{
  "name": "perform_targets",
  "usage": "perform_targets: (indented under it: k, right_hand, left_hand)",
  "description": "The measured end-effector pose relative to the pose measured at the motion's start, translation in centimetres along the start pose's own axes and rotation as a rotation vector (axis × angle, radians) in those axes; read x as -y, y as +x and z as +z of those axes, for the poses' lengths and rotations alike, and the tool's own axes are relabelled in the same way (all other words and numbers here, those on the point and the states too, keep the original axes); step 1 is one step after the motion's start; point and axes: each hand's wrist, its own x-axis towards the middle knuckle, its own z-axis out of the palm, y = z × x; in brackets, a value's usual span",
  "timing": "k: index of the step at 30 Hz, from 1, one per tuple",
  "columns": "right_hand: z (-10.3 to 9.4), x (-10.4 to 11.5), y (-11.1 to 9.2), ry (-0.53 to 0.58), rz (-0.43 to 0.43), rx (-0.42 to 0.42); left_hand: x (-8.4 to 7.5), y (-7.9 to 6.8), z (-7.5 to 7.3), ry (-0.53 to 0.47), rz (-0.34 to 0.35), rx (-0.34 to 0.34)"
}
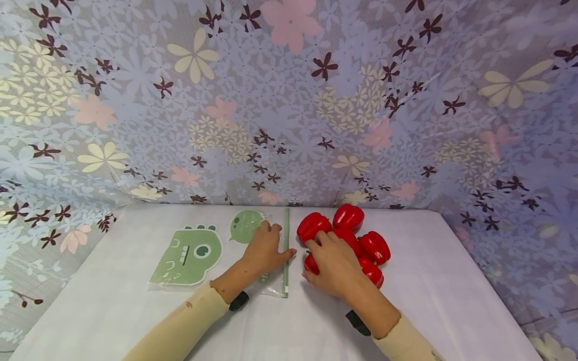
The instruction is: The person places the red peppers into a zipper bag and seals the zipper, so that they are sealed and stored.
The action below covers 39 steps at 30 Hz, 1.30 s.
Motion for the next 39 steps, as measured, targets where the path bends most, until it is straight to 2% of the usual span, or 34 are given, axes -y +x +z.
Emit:
perform_targets:
  k: [11, 20, 25, 32, 35, 39]
  right_hand:
    - [0.2, 0.3, -0.2, 0.029, -0.032, 0.014]
    - [-0.5, 0.6, -0.4, 0.083, 0.015, 0.082]
    - [-0.8, 0.6, -0.5, 0.101, 0.032, 0.093]
    - [-1.1, 0.7, -0.5, 0.141, 0.043, 0.051]
    - [-1.2, 0.8, -0.4, 0.172, 0.054, 0.026]
    - [-1.0, 0.8, -0.1, 0.22, 0.041, -0.029]
  left_hand:
    - [0.3, 0.1, -0.1, -0.091, 0.005, 0.028]
    - [0.8, 0.5, 0.1, -0.237, -0.007, 0.025]
    - [1.4, 0.8, 0.3, -0.278, -0.003, 0.048]
    - [2.2, 0.8, 0.1, -0.387, 0.011, 0.062]
    - [2.6, 0.6, -0.1, -0.429, 0.044, 0.049]
    - [3.2, 0.1, -0.4, -0.487, 0.045, 0.054]
